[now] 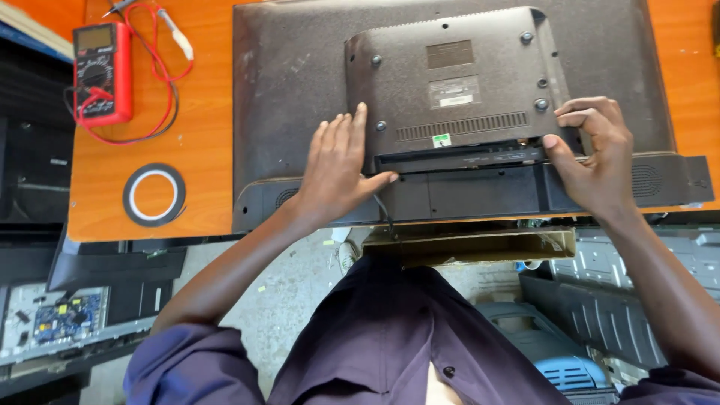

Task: Disassembling a television by removing screws from the back panel, prying it open, and disconnecting internal ribbon cables and components.

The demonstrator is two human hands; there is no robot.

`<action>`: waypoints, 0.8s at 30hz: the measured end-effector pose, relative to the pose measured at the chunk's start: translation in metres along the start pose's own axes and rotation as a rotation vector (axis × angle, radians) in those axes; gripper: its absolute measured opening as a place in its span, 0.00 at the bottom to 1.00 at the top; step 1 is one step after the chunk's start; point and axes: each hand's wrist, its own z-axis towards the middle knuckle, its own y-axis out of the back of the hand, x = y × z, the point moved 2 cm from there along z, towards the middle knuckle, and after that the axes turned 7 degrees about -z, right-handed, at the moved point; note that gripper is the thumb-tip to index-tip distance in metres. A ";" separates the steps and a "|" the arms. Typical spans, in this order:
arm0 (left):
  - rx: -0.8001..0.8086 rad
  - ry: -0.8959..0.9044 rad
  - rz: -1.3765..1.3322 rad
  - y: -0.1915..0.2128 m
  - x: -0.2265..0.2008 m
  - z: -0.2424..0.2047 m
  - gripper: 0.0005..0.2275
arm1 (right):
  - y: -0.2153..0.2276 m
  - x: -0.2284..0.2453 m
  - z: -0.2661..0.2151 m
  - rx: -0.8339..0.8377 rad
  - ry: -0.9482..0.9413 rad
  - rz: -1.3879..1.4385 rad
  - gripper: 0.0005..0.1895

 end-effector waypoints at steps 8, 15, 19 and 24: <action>-0.213 0.088 -0.284 0.007 0.008 0.011 0.34 | -0.005 -0.007 0.011 0.271 -0.114 0.134 0.18; -0.184 0.176 -0.268 0.018 0.006 0.014 0.24 | -0.007 -0.008 0.007 0.214 0.015 0.209 0.14; -0.243 0.177 -0.262 0.016 0.003 0.015 0.23 | -0.007 -0.002 0.011 0.119 0.081 0.228 0.14; -0.335 0.168 -0.410 0.027 -0.012 0.015 0.19 | -0.013 -0.016 0.010 0.218 -0.105 0.240 0.13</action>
